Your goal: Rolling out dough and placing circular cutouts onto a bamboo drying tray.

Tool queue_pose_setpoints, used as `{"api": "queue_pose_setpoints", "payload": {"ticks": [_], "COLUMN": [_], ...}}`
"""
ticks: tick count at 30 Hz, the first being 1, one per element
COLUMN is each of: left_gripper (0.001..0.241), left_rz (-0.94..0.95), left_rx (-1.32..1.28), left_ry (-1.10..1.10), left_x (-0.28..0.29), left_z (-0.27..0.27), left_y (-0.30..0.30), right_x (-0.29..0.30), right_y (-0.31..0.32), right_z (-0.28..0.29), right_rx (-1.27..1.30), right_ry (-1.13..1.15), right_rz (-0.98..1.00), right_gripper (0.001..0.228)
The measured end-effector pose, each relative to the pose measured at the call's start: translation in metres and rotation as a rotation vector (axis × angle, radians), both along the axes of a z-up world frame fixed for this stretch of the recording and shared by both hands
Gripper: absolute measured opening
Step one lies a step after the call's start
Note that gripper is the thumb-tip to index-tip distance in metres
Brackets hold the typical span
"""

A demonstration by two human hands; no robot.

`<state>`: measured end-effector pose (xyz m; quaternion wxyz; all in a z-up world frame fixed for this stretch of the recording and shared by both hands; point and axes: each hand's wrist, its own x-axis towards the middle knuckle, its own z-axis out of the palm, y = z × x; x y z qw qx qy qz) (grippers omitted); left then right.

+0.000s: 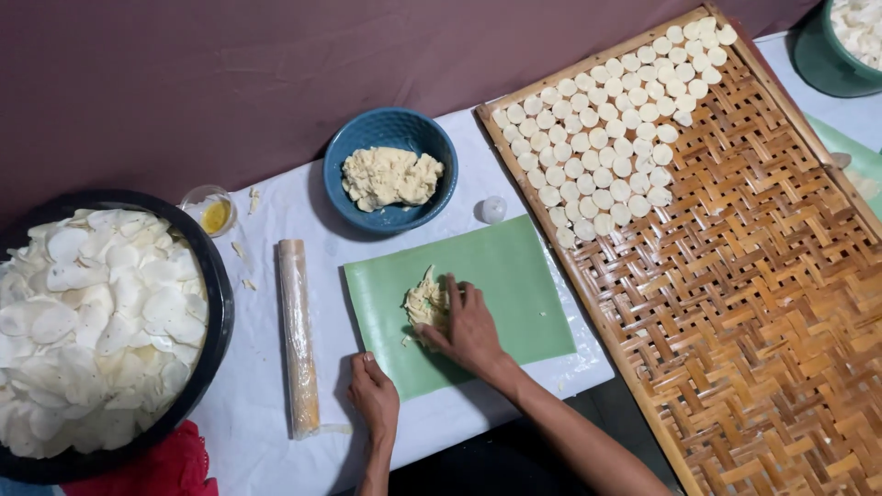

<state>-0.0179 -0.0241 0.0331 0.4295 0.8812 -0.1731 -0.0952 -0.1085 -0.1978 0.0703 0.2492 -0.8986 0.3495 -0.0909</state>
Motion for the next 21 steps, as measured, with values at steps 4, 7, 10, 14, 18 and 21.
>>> {"api": "queue_pose_setpoints", "payload": {"ticks": [4,7,10,14,18,21], "left_gripper": [0.018,0.018,0.021,0.019,0.016,0.025], "left_rz": [-0.031,-0.011,0.059,-0.037,-0.072,-0.210], "left_rx": [0.013,0.001,-0.035,0.017,-0.058,0.005], "left_ry": [0.026,-0.013,0.037,-0.010,-0.256,-0.307], "left_x": [-0.004,-0.003,0.004,0.016,0.020,0.015], "left_z": [-0.003,-0.009,-0.004,0.015,0.032,0.021], "left_y": [-0.002,-0.002,-0.006,-0.002,0.002,-0.001], "right_x": [0.032,0.029,0.007,-0.035,-0.060,-0.077], "right_y": [-0.001,-0.004,-0.004,0.003,0.006,0.002], "right_z": [-0.013,0.000,0.029,0.022,0.007,0.039], "right_rx": [-0.131,-0.117,-0.092,-0.191,0.026,-0.042], "right_ry": [-0.055,-0.064,-0.145,-0.084,0.047,-0.123], "right_rz": [-0.003,0.083,0.075,0.307,0.135,-0.035], "right_gripper": [0.103,0.028,0.041,0.069,0.076,0.059]}}
